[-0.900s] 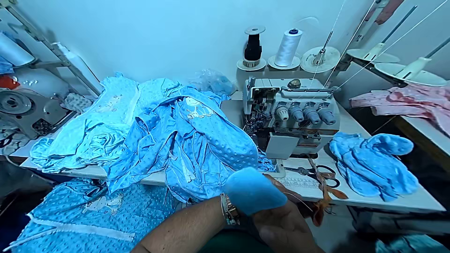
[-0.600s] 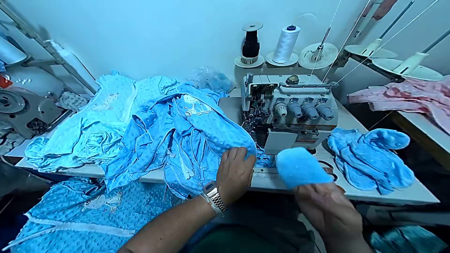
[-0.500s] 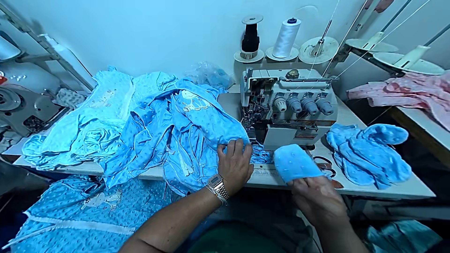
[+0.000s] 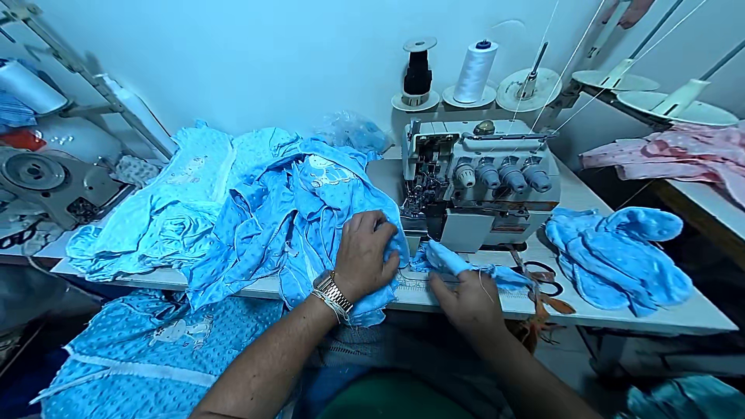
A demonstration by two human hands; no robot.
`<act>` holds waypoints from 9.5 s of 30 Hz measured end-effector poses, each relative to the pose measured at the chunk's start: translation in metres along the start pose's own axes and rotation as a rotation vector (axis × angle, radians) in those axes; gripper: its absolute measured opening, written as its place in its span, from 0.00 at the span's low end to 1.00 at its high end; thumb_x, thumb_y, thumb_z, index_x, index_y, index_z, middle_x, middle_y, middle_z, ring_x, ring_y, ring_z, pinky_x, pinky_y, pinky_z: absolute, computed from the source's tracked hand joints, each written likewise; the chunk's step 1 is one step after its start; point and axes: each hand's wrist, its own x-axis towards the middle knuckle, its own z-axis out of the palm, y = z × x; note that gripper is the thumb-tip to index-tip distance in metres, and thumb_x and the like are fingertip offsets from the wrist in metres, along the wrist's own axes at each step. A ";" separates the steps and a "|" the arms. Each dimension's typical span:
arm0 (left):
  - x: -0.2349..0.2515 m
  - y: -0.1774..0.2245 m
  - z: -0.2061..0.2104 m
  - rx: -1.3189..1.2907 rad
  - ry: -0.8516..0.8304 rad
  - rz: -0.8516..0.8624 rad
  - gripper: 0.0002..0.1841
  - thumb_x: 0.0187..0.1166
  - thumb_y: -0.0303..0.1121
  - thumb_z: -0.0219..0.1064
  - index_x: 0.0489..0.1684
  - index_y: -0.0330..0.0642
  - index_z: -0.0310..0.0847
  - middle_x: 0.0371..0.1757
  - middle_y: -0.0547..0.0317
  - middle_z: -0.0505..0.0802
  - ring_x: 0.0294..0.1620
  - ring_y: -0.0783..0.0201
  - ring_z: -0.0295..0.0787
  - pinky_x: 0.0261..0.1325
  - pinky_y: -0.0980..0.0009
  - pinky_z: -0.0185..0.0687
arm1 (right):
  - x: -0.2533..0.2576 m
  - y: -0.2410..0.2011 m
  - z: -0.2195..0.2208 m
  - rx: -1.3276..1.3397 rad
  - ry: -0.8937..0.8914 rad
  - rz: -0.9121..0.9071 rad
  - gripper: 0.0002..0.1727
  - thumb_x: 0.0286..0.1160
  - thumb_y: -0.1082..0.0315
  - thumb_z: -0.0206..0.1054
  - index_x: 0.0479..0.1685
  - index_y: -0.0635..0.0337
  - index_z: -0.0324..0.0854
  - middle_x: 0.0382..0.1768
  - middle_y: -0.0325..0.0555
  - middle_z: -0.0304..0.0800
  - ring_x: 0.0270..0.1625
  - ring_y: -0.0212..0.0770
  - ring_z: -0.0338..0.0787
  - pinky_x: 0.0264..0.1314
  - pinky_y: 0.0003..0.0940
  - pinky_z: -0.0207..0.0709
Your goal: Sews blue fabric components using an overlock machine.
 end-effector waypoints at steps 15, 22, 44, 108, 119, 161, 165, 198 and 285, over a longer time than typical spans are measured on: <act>0.011 0.021 -0.026 -0.066 0.022 -0.034 0.04 0.64 0.27 0.73 0.32 0.37 0.91 0.40 0.49 0.90 0.44 0.49 0.87 0.44 0.53 0.84 | 0.017 -0.020 -0.016 0.720 -0.128 0.355 0.07 0.73 0.66 0.73 0.43 0.57 0.92 0.35 0.38 0.95 0.40 0.30 0.94 0.47 0.32 0.88; 0.014 0.045 -0.044 -0.303 -0.235 -0.069 0.08 0.66 0.24 0.80 0.33 0.37 0.84 0.31 0.54 0.87 0.31 0.62 0.86 0.35 0.65 0.86 | 0.025 -0.048 -0.017 0.801 0.064 0.272 0.11 0.60 0.81 0.78 0.40 0.58 0.92 0.33 0.36 0.96 0.37 0.26 0.94 0.43 0.23 0.89; 0.018 0.064 -0.055 0.198 -0.415 0.293 0.08 0.74 0.23 0.67 0.37 0.38 0.94 0.54 0.51 0.93 0.36 0.56 0.90 0.27 0.63 0.82 | 0.017 -0.025 -0.041 0.558 -0.147 0.299 0.07 0.74 0.70 0.65 0.37 0.56 0.91 0.28 0.36 0.93 0.33 0.27 0.92 0.38 0.29 0.86; -0.011 0.028 -0.080 -0.357 0.211 0.115 0.16 0.87 0.34 0.58 0.27 0.37 0.83 0.27 0.61 0.84 0.31 0.73 0.82 0.36 0.80 0.80 | 0.027 -0.073 -0.040 0.516 0.010 -0.358 0.10 0.77 0.62 0.68 0.42 0.56 0.92 0.30 0.31 0.91 0.31 0.19 0.86 0.31 0.13 0.80; 0.037 0.016 -0.121 -0.177 -0.202 0.253 0.08 0.72 0.28 0.71 0.22 0.40 0.86 0.24 0.61 0.86 0.26 0.68 0.83 0.28 0.71 0.78 | 0.068 -0.078 -0.026 0.101 0.204 -0.614 0.10 0.75 0.67 0.62 0.37 0.59 0.90 0.35 0.43 0.90 0.41 0.39 0.89 0.42 0.29 0.82; 0.120 -0.009 0.007 0.049 -0.451 -0.404 0.05 0.81 0.33 0.67 0.44 0.46 0.88 0.28 0.50 0.91 0.33 0.45 0.91 0.29 0.44 0.76 | 0.067 -0.015 0.013 0.945 -0.010 0.665 0.16 0.70 0.75 0.66 0.13 0.52 0.83 0.12 0.30 0.81 0.14 0.19 0.77 0.15 0.13 0.68; 0.122 -0.015 0.006 0.039 -0.449 -0.361 0.06 0.82 0.35 0.68 0.41 0.47 0.89 0.26 0.51 0.90 0.31 0.48 0.90 0.28 0.46 0.75 | 0.071 -0.012 0.015 0.884 -0.051 0.637 0.17 0.66 0.70 0.69 0.08 0.49 0.79 0.08 0.28 0.74 0.11 0.20 0.70 0.13 0.15 0.61; 0.174 0.015 -0.057 0.010 -1.172 0.333 0.09 0.80 0.30 0.68 0.50 0.41 0.92 0.56 0.51 0.88 0.56 0.53 0.86 0.55 0.52 0.83 | 0.085 0.005 0.016 0.485 -0.079 -0.163 0.15 0.70 0.55 0.71 0.47 0.55 0.88 0.44 0.37 0.84 0.27 0.20 0.76 0.25 0.15 0.72; 0.146 -0.031 -0.035 -0.061 -0.734 0.576 0.04 0.73 0.30 0.74 0.29 0.44 0.90 0.36 0.57 0.91 0.36 0.58 0.91 0.35 0.56 0.84 | 0.086 0.016 0.023 0.665 0.055 -0.245 0.05 0.71 0.66 0.73 0.30 0.56 0.87 0.38 0.35 0.89 0.28 0.17 0.80 0.29 0.10 0.76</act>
